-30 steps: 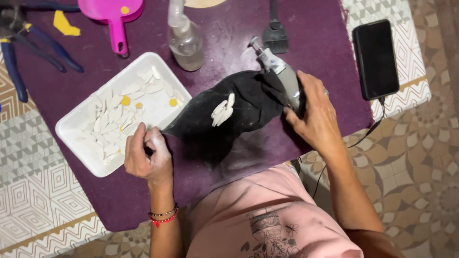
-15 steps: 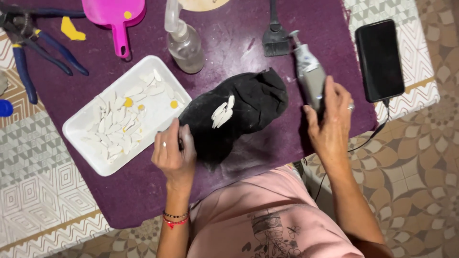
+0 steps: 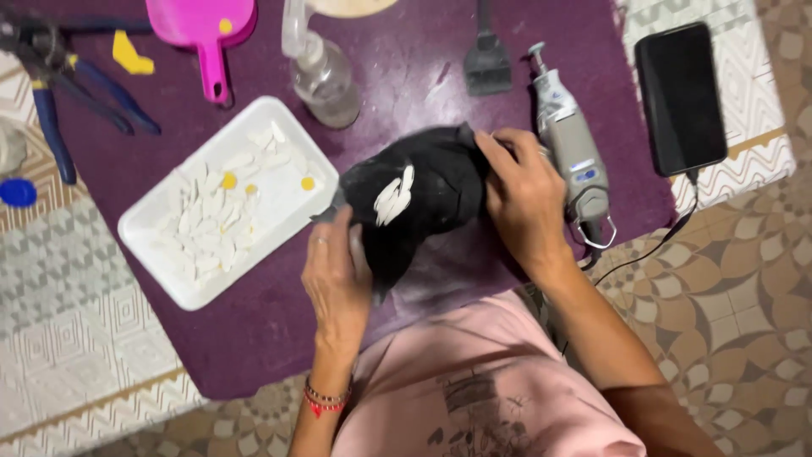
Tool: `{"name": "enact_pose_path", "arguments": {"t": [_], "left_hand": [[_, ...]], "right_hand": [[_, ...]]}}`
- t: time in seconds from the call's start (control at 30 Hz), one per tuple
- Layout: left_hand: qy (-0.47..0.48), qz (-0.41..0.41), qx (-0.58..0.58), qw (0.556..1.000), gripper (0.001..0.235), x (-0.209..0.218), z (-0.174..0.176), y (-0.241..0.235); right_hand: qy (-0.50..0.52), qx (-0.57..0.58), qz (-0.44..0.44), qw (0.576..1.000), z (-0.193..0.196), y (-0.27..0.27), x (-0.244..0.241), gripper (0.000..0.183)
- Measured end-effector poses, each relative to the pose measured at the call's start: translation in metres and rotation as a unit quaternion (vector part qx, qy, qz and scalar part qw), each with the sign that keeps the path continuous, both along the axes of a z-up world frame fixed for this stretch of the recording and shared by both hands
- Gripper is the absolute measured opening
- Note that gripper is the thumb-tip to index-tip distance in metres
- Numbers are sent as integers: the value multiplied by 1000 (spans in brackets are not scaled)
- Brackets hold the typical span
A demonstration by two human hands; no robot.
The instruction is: Sand a small piece with a rotary tool and then clean the pieces and workspace with a spray bottle and cloth.
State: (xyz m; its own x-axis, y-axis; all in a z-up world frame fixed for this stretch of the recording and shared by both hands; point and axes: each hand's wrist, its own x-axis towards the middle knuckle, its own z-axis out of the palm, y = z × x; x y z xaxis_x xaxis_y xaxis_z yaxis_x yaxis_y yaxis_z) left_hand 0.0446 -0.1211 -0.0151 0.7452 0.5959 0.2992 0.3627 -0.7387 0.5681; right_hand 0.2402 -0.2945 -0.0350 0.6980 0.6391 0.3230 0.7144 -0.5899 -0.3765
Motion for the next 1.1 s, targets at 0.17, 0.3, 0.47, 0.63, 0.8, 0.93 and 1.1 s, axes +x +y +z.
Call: {"name": "enact_pose_path", "arguments": {"t": [0.17,0.3,0.47,0.63,0.8,0.93,1.1], "left_hand": [[-148,-86,68,983,21,32,-21,-9],[-81,-125,67,987,34,60,-40,-22],[-189,-140,57,970,17,63,-30,-20],[-206,-67,50,975,14,50,-32,-14],[-205,-64,63,975,20,47,-38,-11],[-205,-70,69,974,18,48,-39,-10],[-208,-70,75,973,15,47,-40,-10]], "right_hand": [[27,106,-18,994,58,-47,25,35],[-92,108,-85,986,57,-90,83,22],[-39,-54,-247,967,-23,-157,159,66],[0,-55,-228,972,-5,-140,143,81],[16,-99,-251,963,-6,-141,155,86],[-4,-133,-258,957,-22,-145,170,90],[-65,-127,-261,955,-35,-139,169,88]]}}
